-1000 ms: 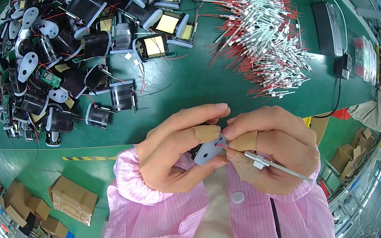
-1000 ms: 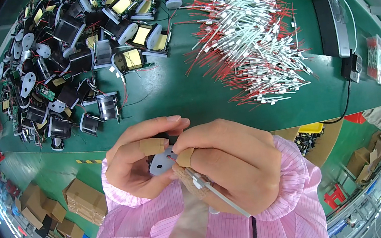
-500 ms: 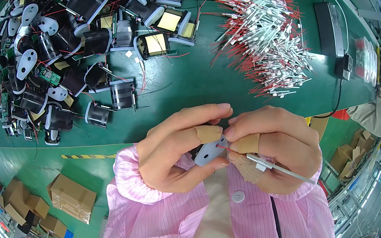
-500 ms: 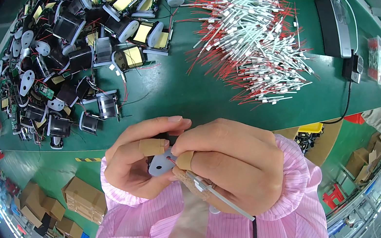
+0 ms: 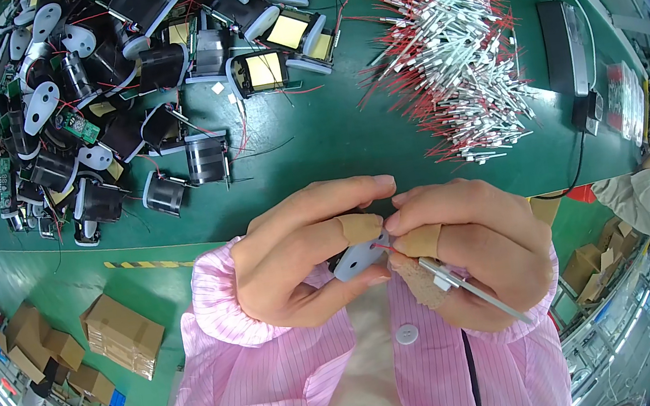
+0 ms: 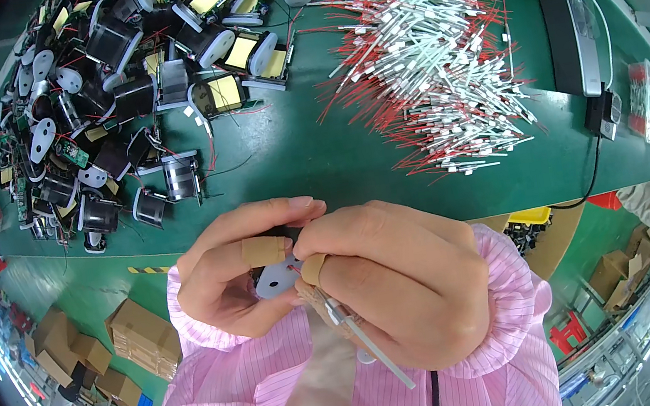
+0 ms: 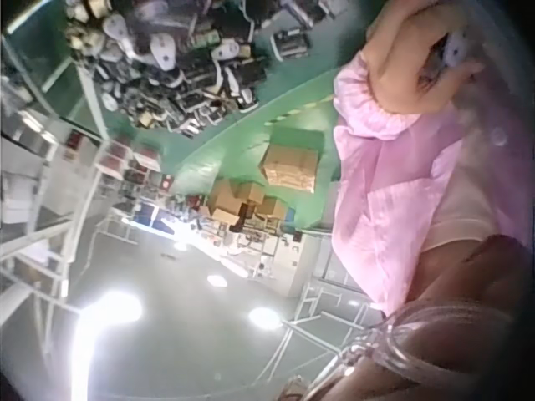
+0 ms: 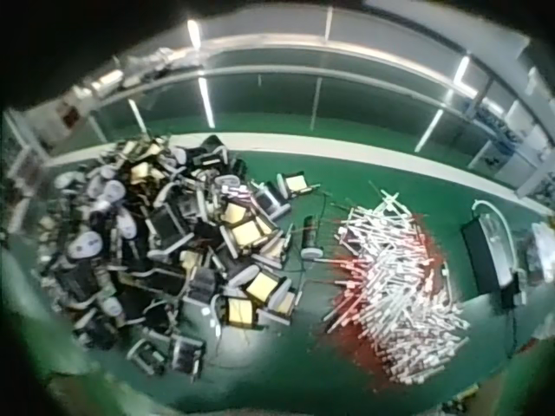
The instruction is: The person opens a plastic container of red and white wire connectors and pours them onto a green workbench. They then pick up small electronic modules from a pile and insert the connectors into the modules one by one, repeating the process for multiple units.
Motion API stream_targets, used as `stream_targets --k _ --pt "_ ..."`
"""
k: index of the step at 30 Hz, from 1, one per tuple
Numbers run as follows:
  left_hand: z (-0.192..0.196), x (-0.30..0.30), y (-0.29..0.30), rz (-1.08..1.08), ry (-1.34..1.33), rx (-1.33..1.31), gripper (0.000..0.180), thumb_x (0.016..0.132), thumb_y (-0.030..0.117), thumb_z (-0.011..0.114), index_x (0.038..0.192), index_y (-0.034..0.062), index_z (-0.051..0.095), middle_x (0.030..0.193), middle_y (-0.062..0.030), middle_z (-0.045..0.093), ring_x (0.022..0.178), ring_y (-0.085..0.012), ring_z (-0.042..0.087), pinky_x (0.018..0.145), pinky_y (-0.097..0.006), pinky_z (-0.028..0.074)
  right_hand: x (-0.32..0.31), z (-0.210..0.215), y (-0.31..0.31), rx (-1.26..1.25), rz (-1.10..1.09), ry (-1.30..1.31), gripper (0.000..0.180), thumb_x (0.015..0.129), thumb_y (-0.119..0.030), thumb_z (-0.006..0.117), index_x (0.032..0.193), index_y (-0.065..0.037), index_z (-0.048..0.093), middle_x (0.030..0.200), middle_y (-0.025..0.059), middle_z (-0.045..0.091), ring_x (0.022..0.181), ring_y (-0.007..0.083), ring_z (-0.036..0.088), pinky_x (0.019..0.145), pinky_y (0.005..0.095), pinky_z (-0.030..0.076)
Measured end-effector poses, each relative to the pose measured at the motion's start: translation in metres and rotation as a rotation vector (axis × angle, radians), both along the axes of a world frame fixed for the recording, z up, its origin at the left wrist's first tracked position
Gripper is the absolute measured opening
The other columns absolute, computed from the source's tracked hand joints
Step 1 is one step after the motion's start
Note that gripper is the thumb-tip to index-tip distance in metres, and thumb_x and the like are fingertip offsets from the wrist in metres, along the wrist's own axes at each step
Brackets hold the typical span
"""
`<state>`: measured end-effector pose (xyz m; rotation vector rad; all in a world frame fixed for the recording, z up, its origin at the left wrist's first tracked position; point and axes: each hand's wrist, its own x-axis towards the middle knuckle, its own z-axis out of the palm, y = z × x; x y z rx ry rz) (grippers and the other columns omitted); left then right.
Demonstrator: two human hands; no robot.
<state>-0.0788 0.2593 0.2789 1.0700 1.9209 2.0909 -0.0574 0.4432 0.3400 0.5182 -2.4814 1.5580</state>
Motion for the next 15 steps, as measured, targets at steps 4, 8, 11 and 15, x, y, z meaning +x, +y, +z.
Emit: stream_targets --k 4,8,11,15 --pt "-0.0010 -0.0015 -0.0005 -0.010 0.012 0.008 0.041 0.080 0.012 0.075 0.104 -0.0122 0.054 0.113 -0.0377 0.054 0.095 -0.0406 0.066 0.079 -0.044 0.057 -0.0002 -0.0008 -0.0012 0.034 -0.004 0.041 0.028 0.052 0.001 0.075 0.076 0.007 0.060 0.079 0.0136 0.061 0.061 0.0253 0.063 0.053 0.0303 0.054" --pt "-0.0009 -0.0031 -0.0010 -0.018 0.012 0.008 0.042 0.080 0.012 0.076 0.105 -0.0126 0.054 0.113 -0.0380 0.054 0.095 -0.0411 0.066 0.079 -0.045 0.057 0.0003 -0.0010 -0.0024 0.045 -0.009 0.067 0.029 0.052 0.000 0.076 0.075 0.007 0.060 0.079 0.0144 0.061 0.062 0.0262 0.064 0.055 0.0312 0.055" --pt "-0.0036 -0.0020 -0.0006 -0.010 0.002 0.033 0.042 0.079 0.012 0.076 0.104 -0.0126 0.054 0.112 -0.0384 0.054 0.095 -0.0413 0.066 0.078 -0.044 0.057 0.0007 -0.0028 -0.0018 0.020 -0.001 0.063 0.028 0.053 -0.001 0.076 0.075 0.007 0.060 0.079 0.0149 0.062 0.062 0.0266 0.064 0.055 0.0314 0.056" --pt "-0.0031 -0.0027 0.0006 -0.008 0.002 0.040 0.041 0.079 0.010 0.076 0.104 -0.0127 0.053 0.112 -0.0389 0.054 0.095 -0.0419 0.066 0.077 -0.044 0.057 0.0006 -0.0034 -0.0013 -0.008 -0.005 0.040 0.027 0.055 -0.001 0.077 0.075 0.007 0.060 0.080 0.0153 0.062 0.063 0.0263 0.064 0.056 0.0308 0.056"
